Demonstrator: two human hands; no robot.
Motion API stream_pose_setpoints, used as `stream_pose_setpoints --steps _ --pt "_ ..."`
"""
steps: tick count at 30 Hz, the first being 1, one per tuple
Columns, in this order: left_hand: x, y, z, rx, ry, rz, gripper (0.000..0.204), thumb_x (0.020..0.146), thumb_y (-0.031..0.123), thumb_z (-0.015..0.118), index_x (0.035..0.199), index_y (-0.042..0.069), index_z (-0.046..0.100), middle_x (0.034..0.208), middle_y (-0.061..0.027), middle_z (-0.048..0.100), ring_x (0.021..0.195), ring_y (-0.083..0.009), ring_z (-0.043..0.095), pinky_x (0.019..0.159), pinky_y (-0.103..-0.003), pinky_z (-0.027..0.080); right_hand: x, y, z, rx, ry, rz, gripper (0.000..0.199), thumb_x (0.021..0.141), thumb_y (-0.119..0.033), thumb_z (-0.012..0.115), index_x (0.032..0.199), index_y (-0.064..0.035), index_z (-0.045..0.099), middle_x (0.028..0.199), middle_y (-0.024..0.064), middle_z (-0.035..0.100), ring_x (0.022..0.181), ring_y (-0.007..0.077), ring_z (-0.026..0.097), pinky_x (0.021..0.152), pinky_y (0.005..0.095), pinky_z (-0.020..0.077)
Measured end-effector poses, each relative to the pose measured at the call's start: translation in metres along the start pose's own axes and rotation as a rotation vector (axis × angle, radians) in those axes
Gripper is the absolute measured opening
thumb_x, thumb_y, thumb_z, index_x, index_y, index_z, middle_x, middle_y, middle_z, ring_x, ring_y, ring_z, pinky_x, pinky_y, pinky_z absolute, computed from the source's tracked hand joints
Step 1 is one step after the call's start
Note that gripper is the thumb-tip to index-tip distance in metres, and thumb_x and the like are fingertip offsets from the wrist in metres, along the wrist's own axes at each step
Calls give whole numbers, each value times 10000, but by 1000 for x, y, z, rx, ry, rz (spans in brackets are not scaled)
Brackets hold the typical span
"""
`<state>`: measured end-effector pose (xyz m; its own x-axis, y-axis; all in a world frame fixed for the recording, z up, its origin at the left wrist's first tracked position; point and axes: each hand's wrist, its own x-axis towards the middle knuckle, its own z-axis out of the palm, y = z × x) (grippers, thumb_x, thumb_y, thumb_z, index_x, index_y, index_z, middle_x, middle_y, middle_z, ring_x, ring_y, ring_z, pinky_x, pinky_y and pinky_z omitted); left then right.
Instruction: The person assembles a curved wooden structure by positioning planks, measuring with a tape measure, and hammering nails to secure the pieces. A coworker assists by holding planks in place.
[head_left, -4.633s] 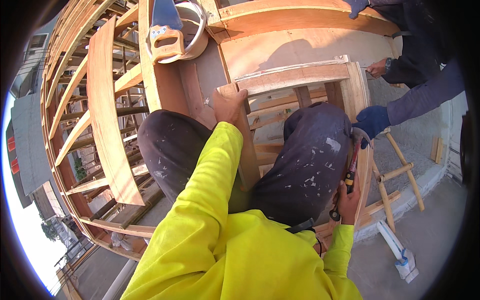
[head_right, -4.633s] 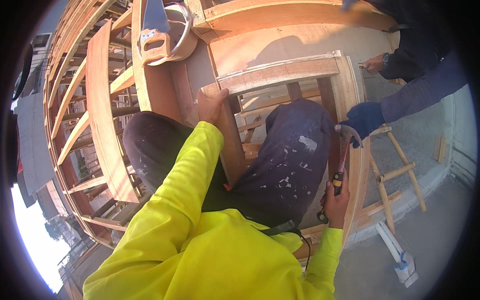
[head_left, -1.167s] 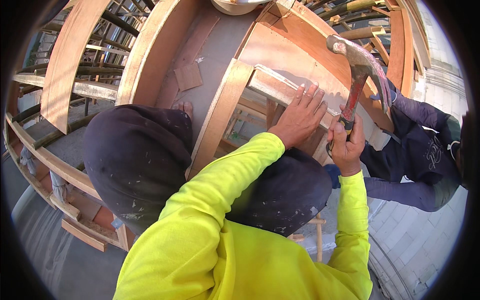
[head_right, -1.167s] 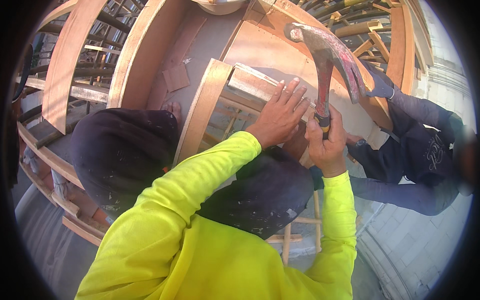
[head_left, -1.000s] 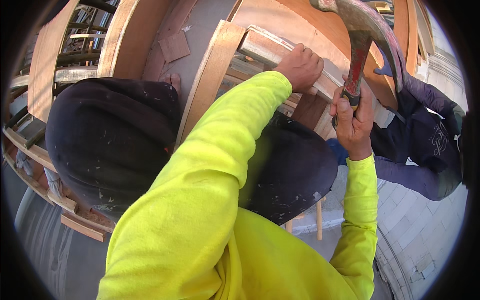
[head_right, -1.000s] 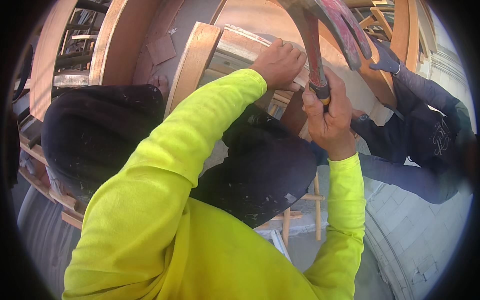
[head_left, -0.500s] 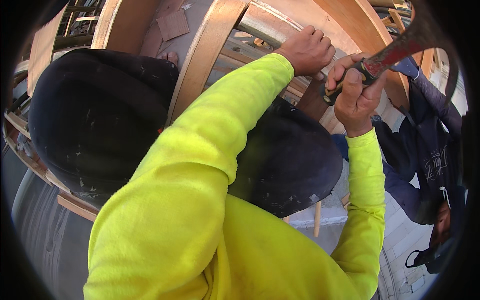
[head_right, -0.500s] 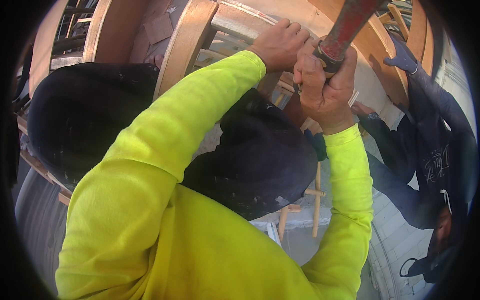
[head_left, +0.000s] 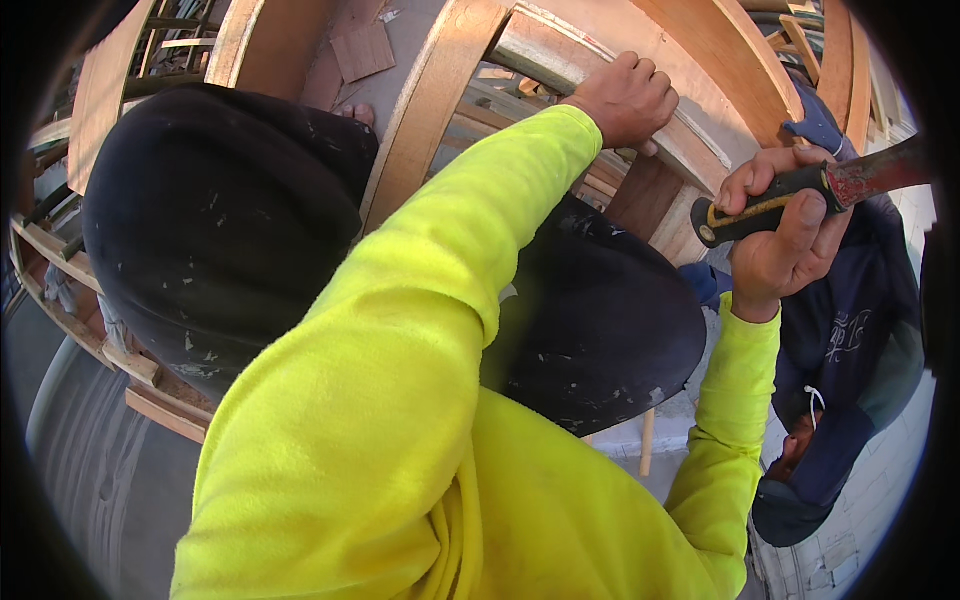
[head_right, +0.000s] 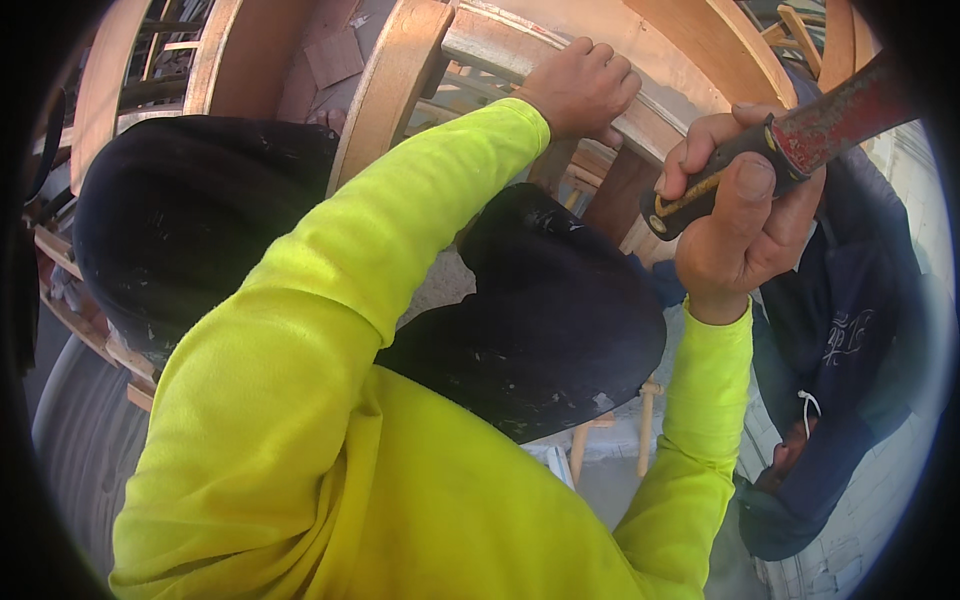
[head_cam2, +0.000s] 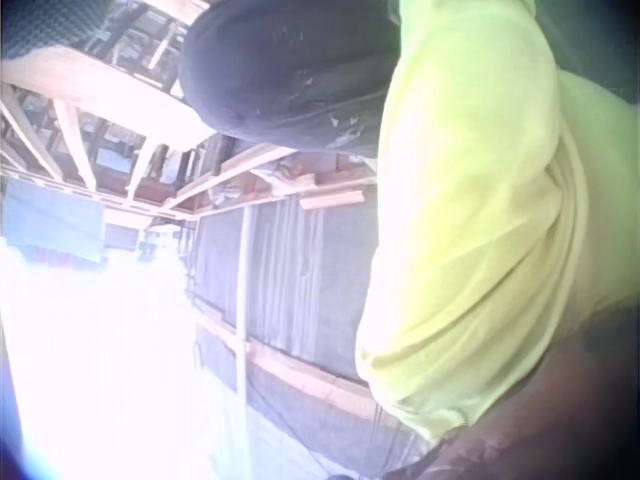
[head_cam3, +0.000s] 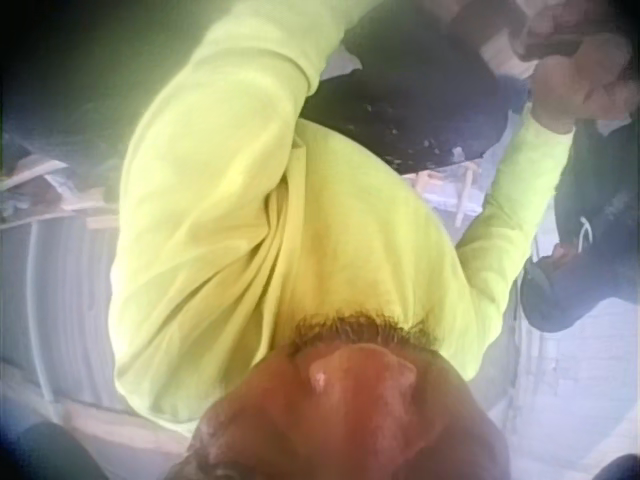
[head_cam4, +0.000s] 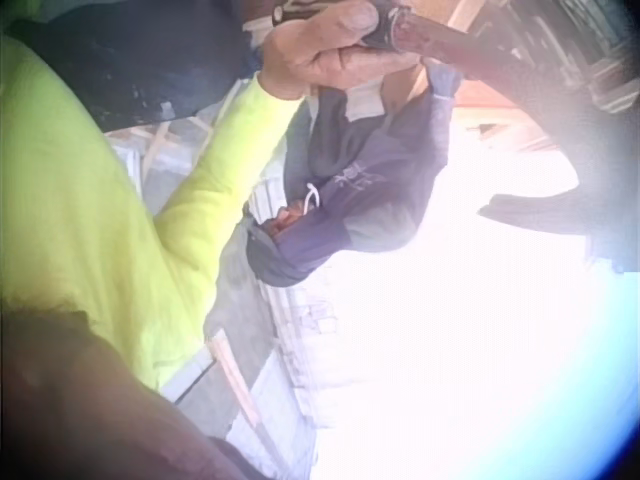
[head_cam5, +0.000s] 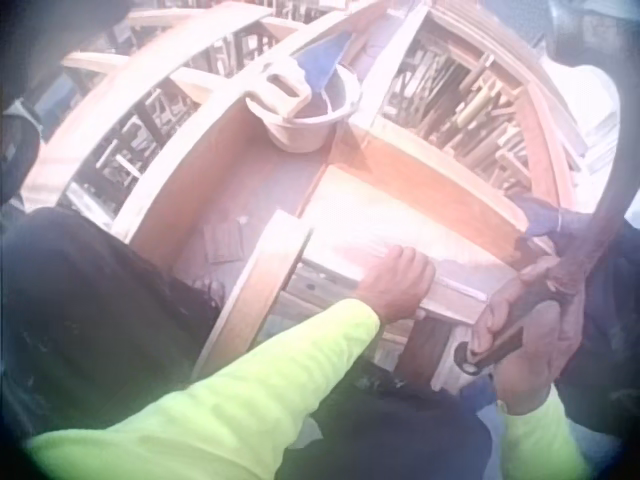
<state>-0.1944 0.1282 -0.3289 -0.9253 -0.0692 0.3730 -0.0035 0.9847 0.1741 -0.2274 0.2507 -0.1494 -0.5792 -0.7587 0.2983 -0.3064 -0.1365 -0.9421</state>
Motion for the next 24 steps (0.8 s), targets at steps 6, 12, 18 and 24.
stream_pose_setpoints --steps 6,12,18,24 --pt "0 1 -3 -83 51 36 469 725 502 759 939 100 643 918 -24 645 906 -212 617 798 -357 434 1 28 15 -44 -96 -15 325 1055 -272 557 1190 14 480 790 95 600 617 129 565 568 275 485" --pt "-6 -3 21 -133 98 -20 277 828 346 647 963 104 668 947 -54 622 953 -227 592 813 -367 430 24 62 -4 -649 -628 179 338 978 -182 666 1232 -21 512 816 238 654 730 449 650 618 448 501" --pt "0 6 4 -21 -18 0 292 808 385 663 932 121 653 920 -38 599 947 -225 562 835 -369 412 27 34 17 -18 -238 48 363 999 -242 646 1255 -21 514 815 186 676 701 387 661 623 424 516" --pt "-6 0 14 -219 20 -30 268 801 404 659 945 178 639 920 -34 598 959 -238 551 826 -384 389 46 62 -4 -813 -763 84 346 1050 -288 581 1231 -4 502 796 73 663 676 147 622 588 332 496"
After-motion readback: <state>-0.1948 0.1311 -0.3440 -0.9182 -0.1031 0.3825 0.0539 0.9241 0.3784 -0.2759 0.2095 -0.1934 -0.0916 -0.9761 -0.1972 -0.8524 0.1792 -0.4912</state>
